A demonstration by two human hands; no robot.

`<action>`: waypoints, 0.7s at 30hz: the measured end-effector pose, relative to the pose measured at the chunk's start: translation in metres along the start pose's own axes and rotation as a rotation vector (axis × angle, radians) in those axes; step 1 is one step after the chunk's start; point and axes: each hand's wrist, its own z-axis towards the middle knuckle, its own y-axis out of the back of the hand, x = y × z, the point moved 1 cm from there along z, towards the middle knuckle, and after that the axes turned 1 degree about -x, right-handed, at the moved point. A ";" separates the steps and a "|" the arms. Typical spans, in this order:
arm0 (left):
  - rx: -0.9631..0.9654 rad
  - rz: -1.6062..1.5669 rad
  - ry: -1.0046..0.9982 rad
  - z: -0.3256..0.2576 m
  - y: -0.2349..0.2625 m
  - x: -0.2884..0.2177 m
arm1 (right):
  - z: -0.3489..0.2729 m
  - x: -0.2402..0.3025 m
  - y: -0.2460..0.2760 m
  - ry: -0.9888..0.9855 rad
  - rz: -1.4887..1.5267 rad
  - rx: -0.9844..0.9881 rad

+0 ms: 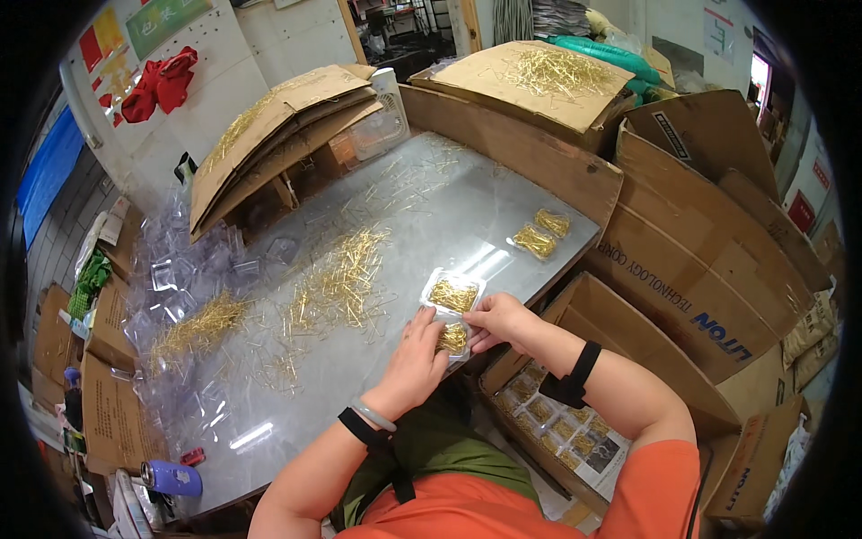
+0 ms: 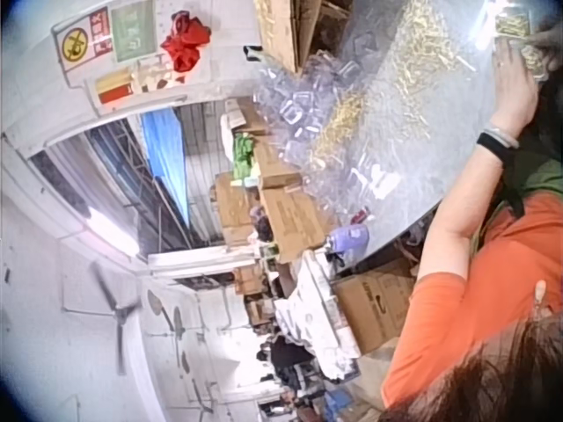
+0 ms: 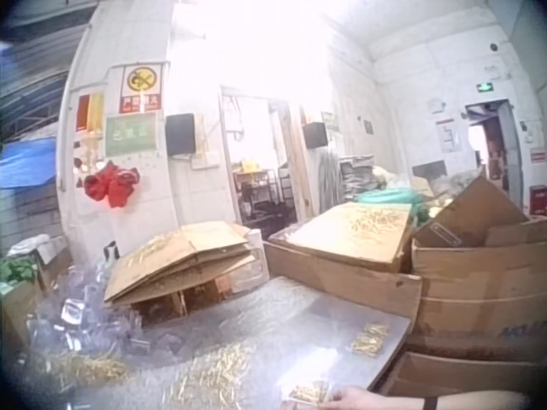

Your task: Packaging small gold-colored metal components into plastic trays and organizing them in boxes.

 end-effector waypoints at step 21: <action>-0.032 -0.027 0.175 -0.001 0.003 -0.019 | -0.002 -0.001 -0.003 -0.001 -0.007 -0.054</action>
